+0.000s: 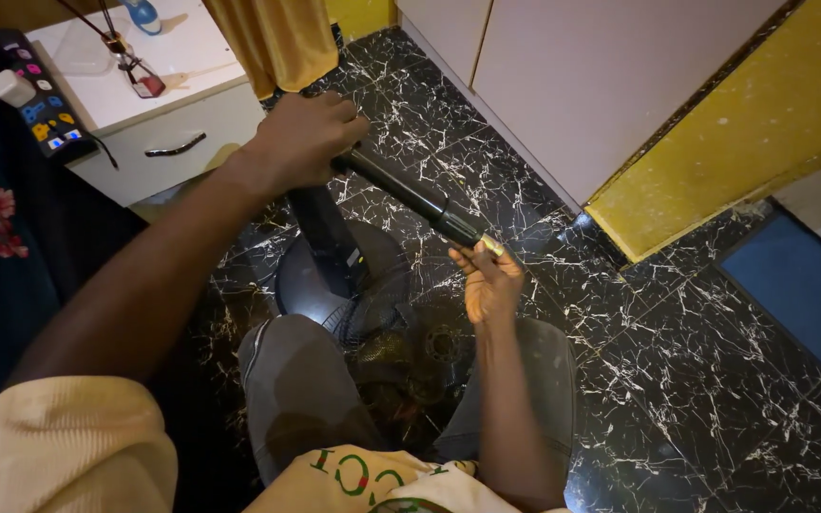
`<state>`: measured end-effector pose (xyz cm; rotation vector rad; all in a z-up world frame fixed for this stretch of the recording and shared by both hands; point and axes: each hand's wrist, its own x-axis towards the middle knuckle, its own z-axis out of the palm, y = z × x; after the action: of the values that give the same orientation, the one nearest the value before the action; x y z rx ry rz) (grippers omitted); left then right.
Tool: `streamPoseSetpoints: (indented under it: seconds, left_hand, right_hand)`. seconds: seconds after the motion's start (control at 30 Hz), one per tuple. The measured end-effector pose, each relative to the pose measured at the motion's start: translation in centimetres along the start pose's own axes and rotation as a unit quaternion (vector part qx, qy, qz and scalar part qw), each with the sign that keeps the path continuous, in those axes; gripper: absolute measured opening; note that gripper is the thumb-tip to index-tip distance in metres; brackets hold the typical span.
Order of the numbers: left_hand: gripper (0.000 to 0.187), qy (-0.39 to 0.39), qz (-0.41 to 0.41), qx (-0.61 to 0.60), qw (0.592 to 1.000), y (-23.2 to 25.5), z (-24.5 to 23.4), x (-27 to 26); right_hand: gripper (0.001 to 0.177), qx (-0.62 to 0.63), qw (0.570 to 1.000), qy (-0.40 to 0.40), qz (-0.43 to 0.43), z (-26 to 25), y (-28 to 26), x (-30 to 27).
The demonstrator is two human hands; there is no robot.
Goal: The person assembles a standing fan on the floor. They attach the neck to the base, connect the motor housing, and secure the fan head to the top of the neck.
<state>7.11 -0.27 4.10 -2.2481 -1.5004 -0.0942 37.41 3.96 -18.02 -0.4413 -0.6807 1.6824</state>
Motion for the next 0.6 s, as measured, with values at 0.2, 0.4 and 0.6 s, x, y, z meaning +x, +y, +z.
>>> streamPoseSetpoints:
  seconds: [0.2, 0.4, 0.6]
  left_hand:
    - [0.045, -0.014, 0.008, -0.002, 1.000, -0.2, 0.9, 0.0]
    - [0.063, -0.016, -0.011, -0.120, 0.993, 1.0, 1.4, -0.1]
    - [0.054, 0.073, -0.061, -0.301, 0.949, -2.0, 0.4, -2.4]
  right_hand:
    - [0.015, -0.048, 0.990, 0.125, 0.054, 0.6, -1.0, -0.3]
    - [0.020, 0.084, 0.991, 0.097, 0.034, -4.4, 1.4, 2.1]
    - [0.022, 0.109, 0.981, 0.155, 0.037, -15.5, 2.1, 8.2]
